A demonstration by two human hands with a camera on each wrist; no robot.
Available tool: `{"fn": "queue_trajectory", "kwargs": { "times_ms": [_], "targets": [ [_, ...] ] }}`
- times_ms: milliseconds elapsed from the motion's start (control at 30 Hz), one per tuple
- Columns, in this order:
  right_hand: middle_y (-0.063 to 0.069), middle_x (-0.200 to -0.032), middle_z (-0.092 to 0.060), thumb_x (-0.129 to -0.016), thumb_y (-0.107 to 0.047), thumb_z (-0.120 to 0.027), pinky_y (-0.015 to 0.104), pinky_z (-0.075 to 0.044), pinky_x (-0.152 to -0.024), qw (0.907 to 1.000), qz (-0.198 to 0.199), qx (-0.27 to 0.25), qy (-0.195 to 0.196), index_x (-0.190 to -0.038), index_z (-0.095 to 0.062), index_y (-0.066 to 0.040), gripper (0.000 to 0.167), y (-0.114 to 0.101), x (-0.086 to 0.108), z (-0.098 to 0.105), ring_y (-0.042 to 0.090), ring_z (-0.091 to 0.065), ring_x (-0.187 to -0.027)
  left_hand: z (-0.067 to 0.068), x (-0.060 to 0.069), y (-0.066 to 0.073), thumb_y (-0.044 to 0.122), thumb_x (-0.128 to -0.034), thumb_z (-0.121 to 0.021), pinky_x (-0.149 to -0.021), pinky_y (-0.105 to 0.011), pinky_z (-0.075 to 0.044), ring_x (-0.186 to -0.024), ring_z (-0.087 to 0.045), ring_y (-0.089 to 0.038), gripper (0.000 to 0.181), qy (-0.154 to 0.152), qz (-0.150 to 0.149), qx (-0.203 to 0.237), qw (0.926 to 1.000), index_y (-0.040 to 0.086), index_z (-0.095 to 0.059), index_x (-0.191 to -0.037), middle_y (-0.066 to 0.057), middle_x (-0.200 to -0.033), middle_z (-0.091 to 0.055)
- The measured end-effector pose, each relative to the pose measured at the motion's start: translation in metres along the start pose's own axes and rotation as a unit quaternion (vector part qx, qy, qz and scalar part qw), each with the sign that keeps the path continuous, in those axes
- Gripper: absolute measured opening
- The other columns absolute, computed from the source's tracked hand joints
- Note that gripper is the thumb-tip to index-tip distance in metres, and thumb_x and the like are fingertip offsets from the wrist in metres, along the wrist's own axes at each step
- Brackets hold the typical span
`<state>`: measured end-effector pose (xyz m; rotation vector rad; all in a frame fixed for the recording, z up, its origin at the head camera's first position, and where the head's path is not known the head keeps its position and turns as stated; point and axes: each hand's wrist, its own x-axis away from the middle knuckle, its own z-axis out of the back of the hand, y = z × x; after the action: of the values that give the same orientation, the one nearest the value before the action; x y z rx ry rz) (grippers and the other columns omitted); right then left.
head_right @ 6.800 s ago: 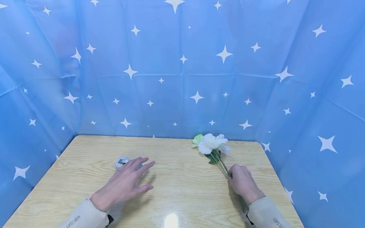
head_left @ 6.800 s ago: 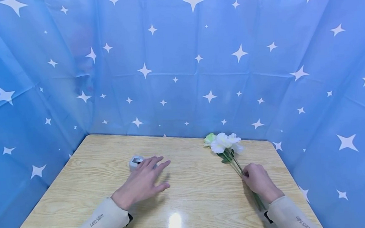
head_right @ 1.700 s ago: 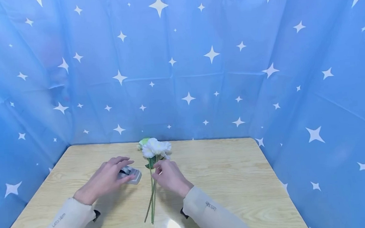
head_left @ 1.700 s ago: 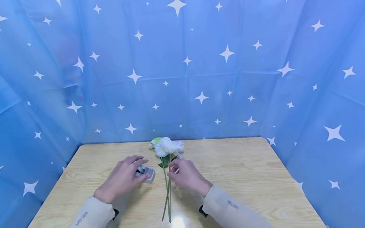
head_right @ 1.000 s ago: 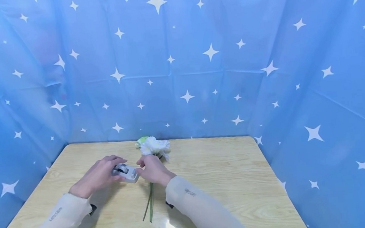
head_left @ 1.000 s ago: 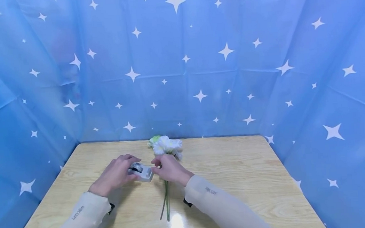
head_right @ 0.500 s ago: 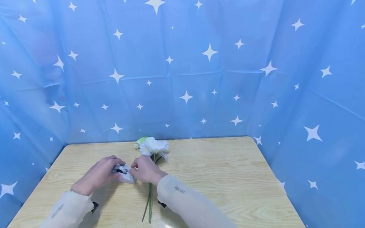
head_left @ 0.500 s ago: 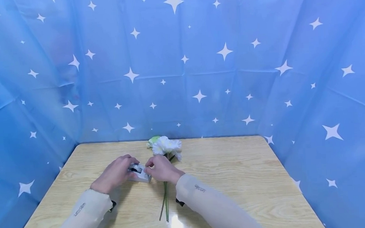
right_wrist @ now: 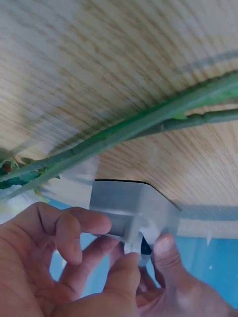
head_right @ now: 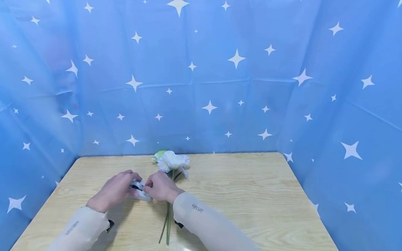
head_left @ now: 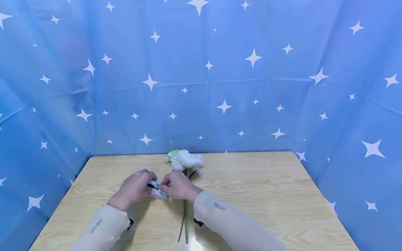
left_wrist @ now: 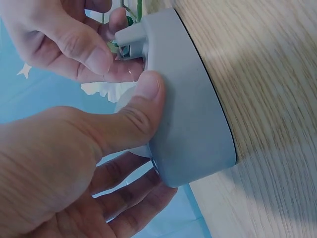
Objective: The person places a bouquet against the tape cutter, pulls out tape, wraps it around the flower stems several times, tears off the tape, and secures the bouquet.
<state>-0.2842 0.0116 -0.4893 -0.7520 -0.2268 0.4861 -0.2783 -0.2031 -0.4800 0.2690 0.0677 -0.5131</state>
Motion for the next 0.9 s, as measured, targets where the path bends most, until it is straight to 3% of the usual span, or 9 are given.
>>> {"fn": "queue_trajectory", "kwargs": {
  "times_ms": [233,500,800,900],
  "targets": [
    [0.003,-0.085,-0.081,-0.116,-0.015,-0.073,0.02,-0.043,-0.056,0.9999,-0.01,0.01,0.004,-0.108,-0.089,-0.004,0.021,-0.0034,-0.0042,-0.0008,0.007,-0.051,-0.057,-0.0002,-0.0017,0.0,0.007,-0.0906,-0.102,-0.081,-0.042,-0.07,-0.096,-0.078,-0.025,0.036,0.003,0.008,-0.007,0.9999,0.003,-0.086,-0.123,-0.012,-0.111,-0.082],
    [-0.003,-0.076,-0.077,-0.115,-0.012,-0.073,0.02,-0.042,-0.053,0.9994,-0.019,0.027,0.012,-0.096,-0.09,-0.007,0.026,-0.0028,-0.0073,-0.0026,0.006,-0.05,-0.054,-0.0018,-0.0015,0.0014,0.009,-0.0889,-0.103,-0.077,-0.04,-0.068,-0.091,-0.076,-0.022,0.038,0.003,0.015,-0.008,0.9998,0.003,-0.086,-0.123,-0.011,-0.108,-0.082],
    [-0.01,-0.053,-0.05,-0.112,-0.005,-0.071,0.019,-0.038,-0.058,0.9979,0.007,0.06,0.023,-0.071,-0.082,-0.006,0.043,-0.0053,-0.009,-0.0024,0.007,-0.046,-0.058,-0.0014,-0.003,0.002,0.008,-0.0871,-0.104,-0.078,-0.041,-0.068,-0.091,-0.076,-0.022,0.038,-0.001,0.023,-0.009,0.9997,0.004,-0.086,-0.12,-0.011,-0.107,-0.082],
    [-0.011,-0.055,-0.054,-0.111,-0.006,-0.072,0.019,-0.041,-0.063,0.9971,0.008,0.069,0.031,-0.07,-0.083,-0.008,0.043,-0.0066,-0.0089,-0.0025,0.006,-0.049,-0.064,-0.0016,-0.0033,0.0017,0.007,-0.0872,-0.104,-0.079,-0.042,-0.069,-0.092,-0.076,-0.022,0.037,0.002,0.025,-0.009,0.9997,0.004,-0.086,-0.12,-0.011,-0.107,-0.082]
  ]
}}
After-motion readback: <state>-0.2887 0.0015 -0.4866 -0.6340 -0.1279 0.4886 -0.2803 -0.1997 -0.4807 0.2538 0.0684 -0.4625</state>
